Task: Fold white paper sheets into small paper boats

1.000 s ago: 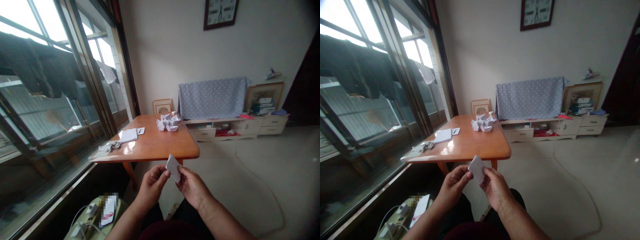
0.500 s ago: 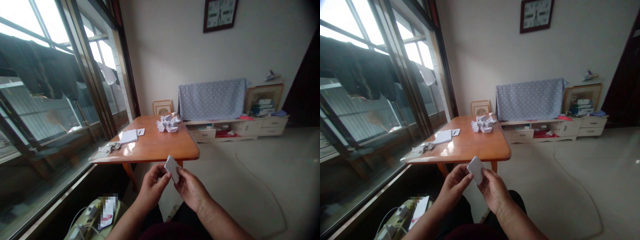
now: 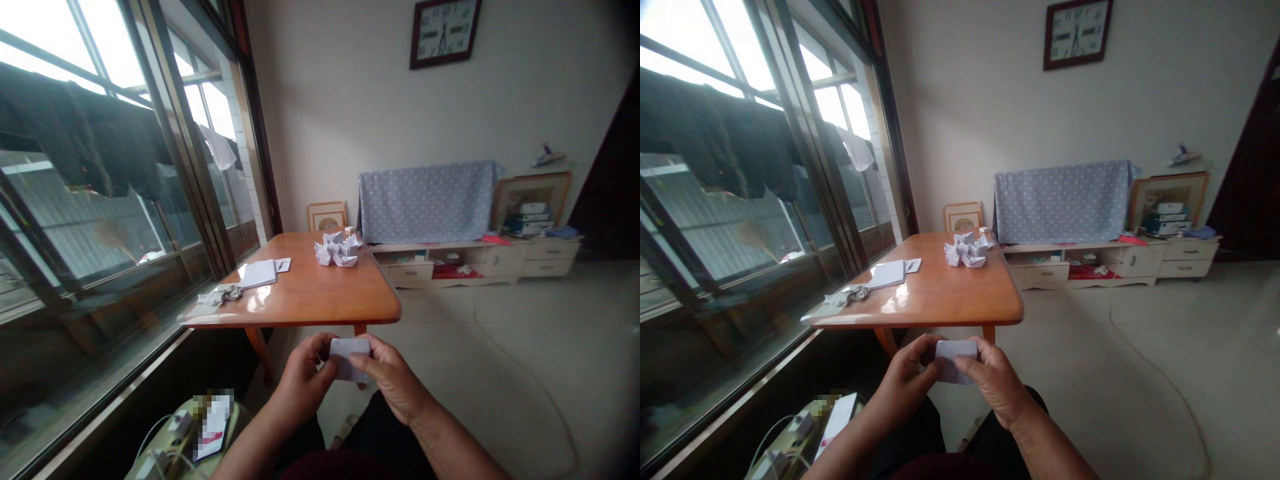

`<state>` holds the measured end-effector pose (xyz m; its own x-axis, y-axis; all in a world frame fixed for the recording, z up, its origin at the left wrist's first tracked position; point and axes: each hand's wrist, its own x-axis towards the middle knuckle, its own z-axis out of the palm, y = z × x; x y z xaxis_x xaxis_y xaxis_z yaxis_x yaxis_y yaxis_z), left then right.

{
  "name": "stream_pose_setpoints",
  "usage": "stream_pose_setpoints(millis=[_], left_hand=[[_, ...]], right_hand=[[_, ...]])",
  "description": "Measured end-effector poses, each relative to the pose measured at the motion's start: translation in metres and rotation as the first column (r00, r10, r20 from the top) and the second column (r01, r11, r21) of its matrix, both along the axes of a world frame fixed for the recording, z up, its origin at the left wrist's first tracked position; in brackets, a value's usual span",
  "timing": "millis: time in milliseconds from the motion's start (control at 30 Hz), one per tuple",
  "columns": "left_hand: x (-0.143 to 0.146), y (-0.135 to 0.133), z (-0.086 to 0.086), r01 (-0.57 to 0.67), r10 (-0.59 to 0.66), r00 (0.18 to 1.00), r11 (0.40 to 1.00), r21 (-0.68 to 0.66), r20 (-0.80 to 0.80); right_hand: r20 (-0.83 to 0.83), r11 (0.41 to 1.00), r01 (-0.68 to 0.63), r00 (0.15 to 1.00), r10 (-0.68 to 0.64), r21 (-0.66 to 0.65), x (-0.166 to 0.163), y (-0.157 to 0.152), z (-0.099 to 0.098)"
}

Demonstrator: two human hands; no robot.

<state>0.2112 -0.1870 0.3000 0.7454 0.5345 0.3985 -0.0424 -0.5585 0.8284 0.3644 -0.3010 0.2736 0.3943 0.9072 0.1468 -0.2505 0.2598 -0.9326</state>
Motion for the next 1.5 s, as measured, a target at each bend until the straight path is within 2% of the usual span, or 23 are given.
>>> stream_pose_setpoints(millis=[67, 167, 267, 400, 567, 767, 1033, 1233, 1400, 1500], left_hand=[[-0.001, 0.001, 0.000, -0.107, 0.104, 0.994, 0.986, 0.127, 0.028], [-0.001, 0.003, -0.002, -0.238, 0.224, 0.971, 0.929, 0.284, 0.082], [0.000, 0.002, -0.003, -0.269, 0.248, 0.963, 0.900, 0.342, 0.104], [0.000, -0.003, -0.003, -0.253, 0.231, 0.967, 0.913, 0.319, 0.106], [0.002, -0.005, -0.006, -0.258, 0.228, 0.965, 0.922, 0.290, 0.131], [0.004, 0.000, -0.013, -0.276, 0.245, 0.957, 0.932, 0.234, 0.153], [0.002, -0.005, -0.011, -0.251, 0.224, 0.962, 0.951, 0.180, 0.155], [0.001, -0.011, -0.011, -0.200, 0.176, 0.972, 0.968, 0.153, 0.158], [0.003, -0.012, -0.013, -0.205, 0.193, 0.970, 0.976, 0.071, 0.150], [0.003, -0.010, -0.013, -0.204, 0.191, 0.971, 0.976, 0.079, 0.144]], right_hand=[[0.025, 1.000, -0.019, 1.000, 0.019, 0.016, 0.002, -0.001, 0.000], [0.007, 0.999, 0.025, 1.000, -0.026, 0.037, 0.002, 0.000, -0.005], [-0.021, 0.995, 0.093, 0.996, -0.092, 0.044, 0.000, 0.003, -0.013], [-0.079, 0.994, 0.100, 0.992, -0.096, 0.050, -0.004, 0.005, -0.019], [-0.189, 0.996, 0.077, 0.980, -0.068, 0.045, -0.012, 0.003, -0.016], [-0.224, 0.998, 0.031, 0.975, -0.017, 0.058, -0.018, 0.002, -0.015], [-0.291, 0.999, 0.017, 0.957, -0.001, 0.050, -0.023, -0.001, -0.011], [-0.304, 0.999, 0.017, 0.953, -0.006, 0.035, -0.024, -0.004, -0.013], [-0.233, 0.997, 0.078, 0.970, -0.075, 0.004, -0.026, -0.004, -0.011], [-0.199, 0.997, 0.073, 0.978, -0.067, 0.028, -0.025, -0.005, -0.011]])
